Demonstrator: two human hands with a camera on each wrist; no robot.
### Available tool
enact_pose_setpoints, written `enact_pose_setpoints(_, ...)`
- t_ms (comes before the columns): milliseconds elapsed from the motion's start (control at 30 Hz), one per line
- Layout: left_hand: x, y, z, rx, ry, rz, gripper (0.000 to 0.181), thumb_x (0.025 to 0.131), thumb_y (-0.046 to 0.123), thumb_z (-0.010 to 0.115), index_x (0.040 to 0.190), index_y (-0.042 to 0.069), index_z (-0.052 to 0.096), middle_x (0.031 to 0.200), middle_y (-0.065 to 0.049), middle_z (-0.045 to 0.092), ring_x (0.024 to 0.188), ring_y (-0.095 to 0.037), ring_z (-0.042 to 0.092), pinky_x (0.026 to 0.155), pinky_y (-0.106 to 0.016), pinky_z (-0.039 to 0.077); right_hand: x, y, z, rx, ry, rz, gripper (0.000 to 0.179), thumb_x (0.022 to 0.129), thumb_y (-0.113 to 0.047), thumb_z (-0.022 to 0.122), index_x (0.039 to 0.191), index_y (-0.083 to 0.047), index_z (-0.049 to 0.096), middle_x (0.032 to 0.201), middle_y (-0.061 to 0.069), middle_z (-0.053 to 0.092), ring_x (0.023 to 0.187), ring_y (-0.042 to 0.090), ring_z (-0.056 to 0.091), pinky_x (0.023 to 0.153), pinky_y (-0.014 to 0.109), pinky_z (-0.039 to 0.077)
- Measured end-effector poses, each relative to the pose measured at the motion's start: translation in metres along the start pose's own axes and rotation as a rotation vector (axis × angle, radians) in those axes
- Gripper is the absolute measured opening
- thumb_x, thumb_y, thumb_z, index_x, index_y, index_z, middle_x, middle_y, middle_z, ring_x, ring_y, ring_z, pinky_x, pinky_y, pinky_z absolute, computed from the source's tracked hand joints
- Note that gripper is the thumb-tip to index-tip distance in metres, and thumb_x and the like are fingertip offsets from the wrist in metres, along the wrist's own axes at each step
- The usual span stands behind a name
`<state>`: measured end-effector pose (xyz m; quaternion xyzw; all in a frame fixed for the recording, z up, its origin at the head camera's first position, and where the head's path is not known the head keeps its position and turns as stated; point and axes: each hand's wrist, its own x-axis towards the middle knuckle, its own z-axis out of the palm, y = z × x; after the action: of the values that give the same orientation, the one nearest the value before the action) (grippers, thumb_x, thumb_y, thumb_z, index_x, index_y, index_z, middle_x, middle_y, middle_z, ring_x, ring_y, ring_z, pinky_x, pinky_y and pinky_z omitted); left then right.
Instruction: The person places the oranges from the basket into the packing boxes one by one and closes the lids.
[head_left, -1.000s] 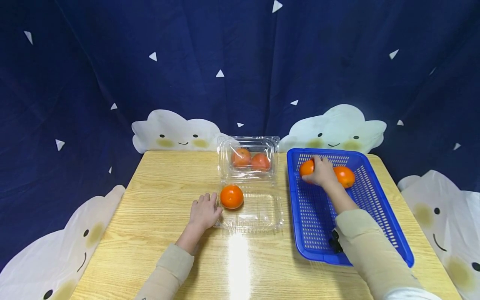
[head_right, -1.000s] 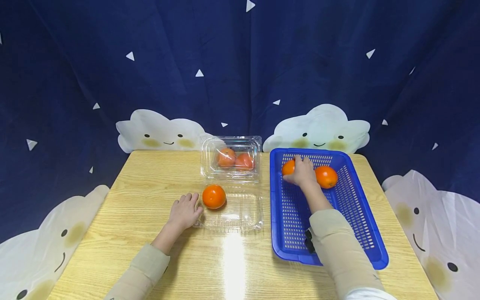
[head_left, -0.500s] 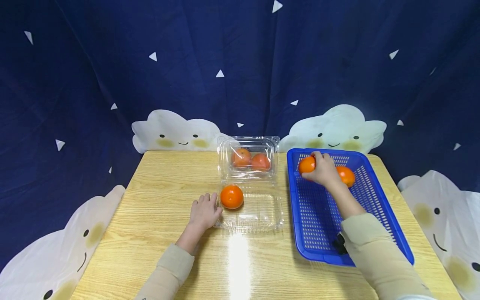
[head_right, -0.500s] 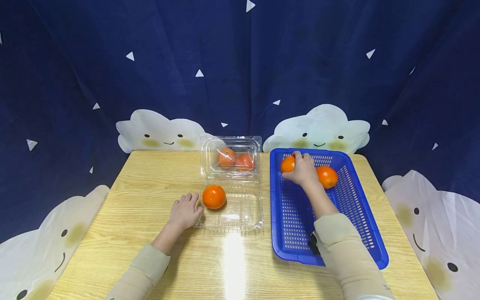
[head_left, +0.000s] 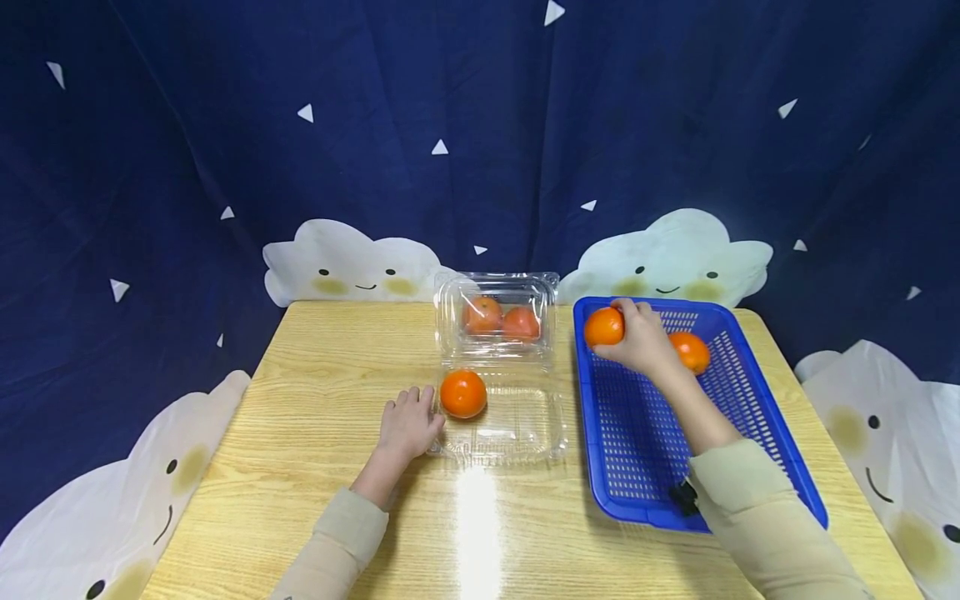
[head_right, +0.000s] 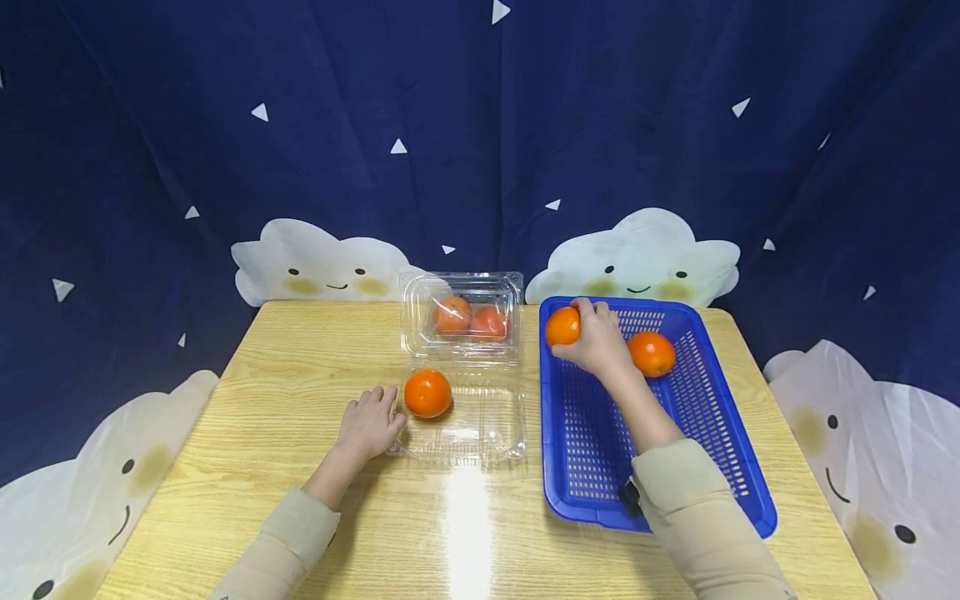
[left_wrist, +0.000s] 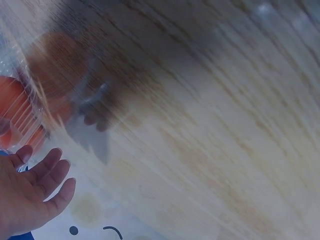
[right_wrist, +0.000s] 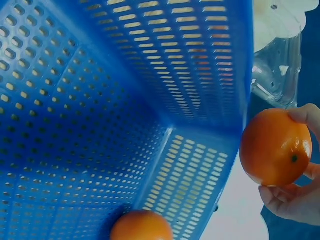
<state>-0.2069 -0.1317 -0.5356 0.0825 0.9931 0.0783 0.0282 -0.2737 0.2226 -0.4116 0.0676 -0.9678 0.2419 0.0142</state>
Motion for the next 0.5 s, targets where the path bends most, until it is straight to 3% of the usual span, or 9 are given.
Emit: enact_pose_setpoints(500,0.0,0.0,0.001,-0.003,0.004,-0.003,0.036,0.084,0.035,0.045,0.111,0.011,0.045,0.098,-0.011,0.049,0.09,-0.028,0.048,0.072,-0.043,0.04,-0.017,-0.039,0.009,0.046,0.0,-0.142,0.071,0.063,-0.023,0.078,0.123,0.0,0.045,0.11,0.027,0.047,0.097,0.041,0.046,0.08,0.056,0.043)
